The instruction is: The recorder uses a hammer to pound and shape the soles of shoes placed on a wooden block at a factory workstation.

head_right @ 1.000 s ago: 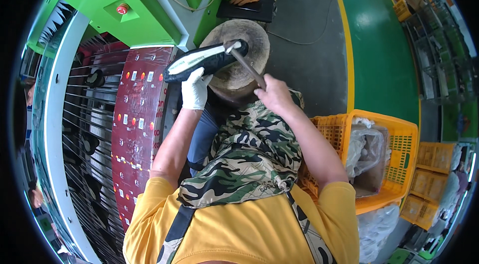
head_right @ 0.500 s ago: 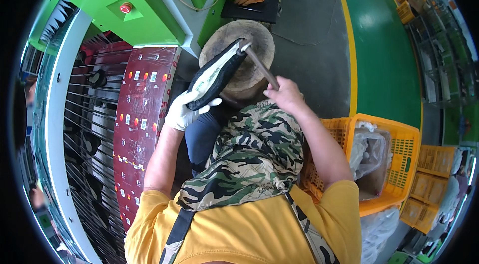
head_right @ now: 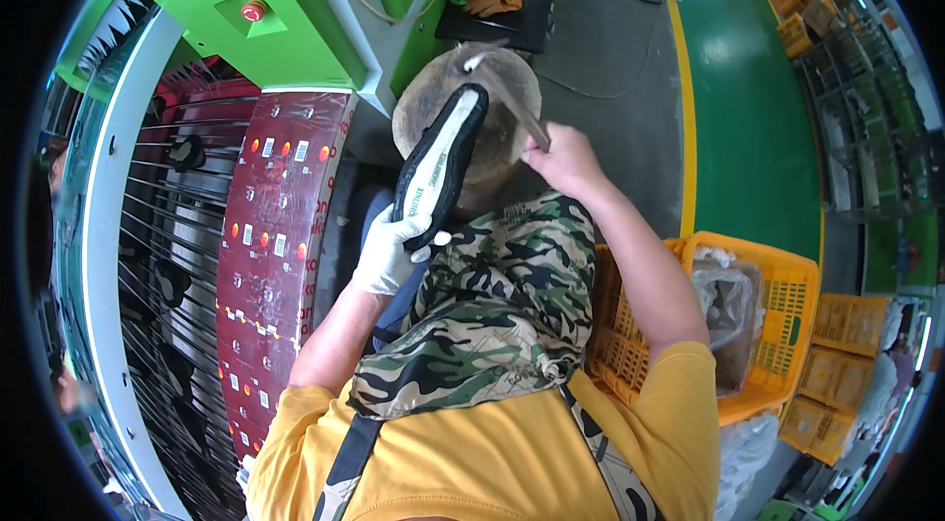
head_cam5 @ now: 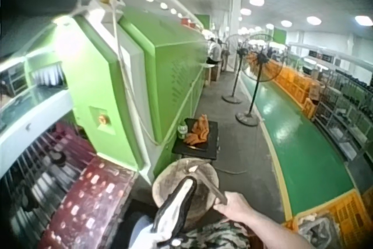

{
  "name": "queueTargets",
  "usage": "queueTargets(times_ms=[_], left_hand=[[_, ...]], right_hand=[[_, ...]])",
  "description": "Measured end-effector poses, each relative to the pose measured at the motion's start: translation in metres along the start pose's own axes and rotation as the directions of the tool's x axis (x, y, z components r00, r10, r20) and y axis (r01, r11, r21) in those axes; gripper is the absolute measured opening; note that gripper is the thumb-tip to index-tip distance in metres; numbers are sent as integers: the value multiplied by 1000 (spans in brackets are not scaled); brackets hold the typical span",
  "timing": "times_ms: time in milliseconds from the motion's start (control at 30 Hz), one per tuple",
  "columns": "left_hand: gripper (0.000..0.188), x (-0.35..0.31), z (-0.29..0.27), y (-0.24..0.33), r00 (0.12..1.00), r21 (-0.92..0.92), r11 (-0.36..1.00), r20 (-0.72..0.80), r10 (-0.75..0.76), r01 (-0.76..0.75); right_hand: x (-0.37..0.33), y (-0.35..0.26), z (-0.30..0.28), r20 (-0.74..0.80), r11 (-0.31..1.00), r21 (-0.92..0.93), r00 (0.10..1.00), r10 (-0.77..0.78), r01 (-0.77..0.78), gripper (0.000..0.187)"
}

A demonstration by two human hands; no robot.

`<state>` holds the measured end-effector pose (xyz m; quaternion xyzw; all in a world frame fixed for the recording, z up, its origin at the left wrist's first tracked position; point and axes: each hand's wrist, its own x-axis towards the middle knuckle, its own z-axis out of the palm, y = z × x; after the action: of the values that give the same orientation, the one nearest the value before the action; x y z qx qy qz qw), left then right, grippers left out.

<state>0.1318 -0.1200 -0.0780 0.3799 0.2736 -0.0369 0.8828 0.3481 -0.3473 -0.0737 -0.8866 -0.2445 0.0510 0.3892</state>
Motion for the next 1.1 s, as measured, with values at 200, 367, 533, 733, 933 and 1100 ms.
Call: queueTargets(times_ms=[200, 367, 533, 733, 933, 1100], left_hand=[[32, -2, -3, 4, 999, 11, 999, -11, 33, -33], [34, 3, -7, -1, 1000, 21, 1000, -20, 13, -13], [37, 3, -9, 12, 999, -89, 995, 29, 42, -39], [32, 7, -21, 6, 999, -107, 994, 34, 9, -5], [30, 15, -21, 14, 1000, -84, 996, 29, 11, -9], [32, 14, -28, 5, 1000, -102, 995, 27, -15, 18]], right_hand=[[10, -107, -73, -256, 845, 504, 965, -51, 179, 12], [2, -15, 12, -333, 975, 190, 942, -48, 117, 20], [-3, -47, -20, -66, 972, 233, 997, -26, 41, 20], [5, -72, -28, -410, 796, 565, 911, 45, 216, 12], [-2, -10, 4, 47, 988, 91, 991, 122, -126, 15], [7, -73, -46, -188, 801, 597, 978, 93, 38, 14]])
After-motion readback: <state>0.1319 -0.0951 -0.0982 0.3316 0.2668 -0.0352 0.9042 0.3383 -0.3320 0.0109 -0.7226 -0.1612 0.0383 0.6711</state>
